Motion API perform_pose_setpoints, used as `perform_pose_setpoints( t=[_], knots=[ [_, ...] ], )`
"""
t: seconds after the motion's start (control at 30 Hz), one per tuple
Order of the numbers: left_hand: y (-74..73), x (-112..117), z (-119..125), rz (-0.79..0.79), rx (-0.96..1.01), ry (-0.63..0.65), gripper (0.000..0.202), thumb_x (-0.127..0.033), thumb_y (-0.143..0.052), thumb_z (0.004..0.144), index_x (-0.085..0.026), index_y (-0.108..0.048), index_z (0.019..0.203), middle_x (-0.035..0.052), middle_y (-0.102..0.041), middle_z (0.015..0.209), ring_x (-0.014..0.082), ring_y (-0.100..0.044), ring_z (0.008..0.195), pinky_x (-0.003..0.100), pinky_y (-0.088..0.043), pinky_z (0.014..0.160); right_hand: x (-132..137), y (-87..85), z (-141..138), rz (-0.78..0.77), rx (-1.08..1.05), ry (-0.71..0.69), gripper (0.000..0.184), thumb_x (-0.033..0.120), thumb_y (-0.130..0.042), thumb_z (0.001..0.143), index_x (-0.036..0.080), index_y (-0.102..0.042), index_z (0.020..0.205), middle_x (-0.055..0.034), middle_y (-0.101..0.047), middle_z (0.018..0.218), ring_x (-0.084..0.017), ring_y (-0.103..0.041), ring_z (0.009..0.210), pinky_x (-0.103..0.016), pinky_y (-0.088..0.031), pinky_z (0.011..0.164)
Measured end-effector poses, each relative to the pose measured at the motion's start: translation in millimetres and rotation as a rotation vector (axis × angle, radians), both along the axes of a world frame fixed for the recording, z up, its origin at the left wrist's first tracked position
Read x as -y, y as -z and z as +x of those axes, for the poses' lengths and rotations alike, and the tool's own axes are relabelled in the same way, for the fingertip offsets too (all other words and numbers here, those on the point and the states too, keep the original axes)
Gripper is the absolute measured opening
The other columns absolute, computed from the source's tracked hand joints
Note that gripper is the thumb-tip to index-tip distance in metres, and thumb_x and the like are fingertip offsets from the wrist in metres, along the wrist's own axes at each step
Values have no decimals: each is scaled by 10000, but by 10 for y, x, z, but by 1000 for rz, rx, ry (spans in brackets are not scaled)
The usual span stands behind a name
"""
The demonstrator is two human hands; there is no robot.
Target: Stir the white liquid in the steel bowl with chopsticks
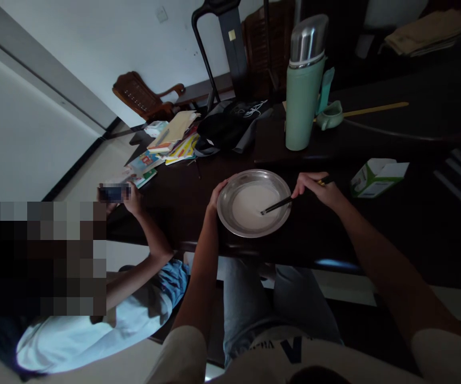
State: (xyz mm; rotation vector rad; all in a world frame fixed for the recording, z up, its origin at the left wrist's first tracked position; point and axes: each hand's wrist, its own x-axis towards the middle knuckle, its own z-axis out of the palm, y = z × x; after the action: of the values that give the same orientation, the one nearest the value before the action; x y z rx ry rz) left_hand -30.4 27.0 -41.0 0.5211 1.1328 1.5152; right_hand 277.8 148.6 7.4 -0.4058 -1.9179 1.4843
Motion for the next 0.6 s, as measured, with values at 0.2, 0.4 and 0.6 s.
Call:
perform_pose_setpoints(
  t=[0.2,0.4,0.6],
  knots=[
    [0,-12,-16,-15,-8,-29,399,-335,-594,845,-171,-726,1184,57,-759,1168,298,-634,1236,397,-454,1094,45,99,-118,196,93,-26,402,570,-562,923,263,-718,716,-37,-771,807,-219,-644,784,-389,-493,786],
    [0,-37,-43,-9,-4,-20,445,-294,-568,859,-182,-688,1272,55,-775,1120,279,-664,1186,399,-461,1077,-81,13,5,27,-26,140,518,632,-575,893,235,-608,562,-41,-725,640,-214,-668,648,-390,-496,739],
    [4,-16,-35,8,-19,-12,385,-296,-548,871,-155,-740,1173,60,-775,1118,308,-661,1181,410,-488,1049,40,68,-69,60,40,-89,441,572,-577,916,241,-666,639,-42,-757,738,-213,-674,750,-375,-501,766]
  ],
)
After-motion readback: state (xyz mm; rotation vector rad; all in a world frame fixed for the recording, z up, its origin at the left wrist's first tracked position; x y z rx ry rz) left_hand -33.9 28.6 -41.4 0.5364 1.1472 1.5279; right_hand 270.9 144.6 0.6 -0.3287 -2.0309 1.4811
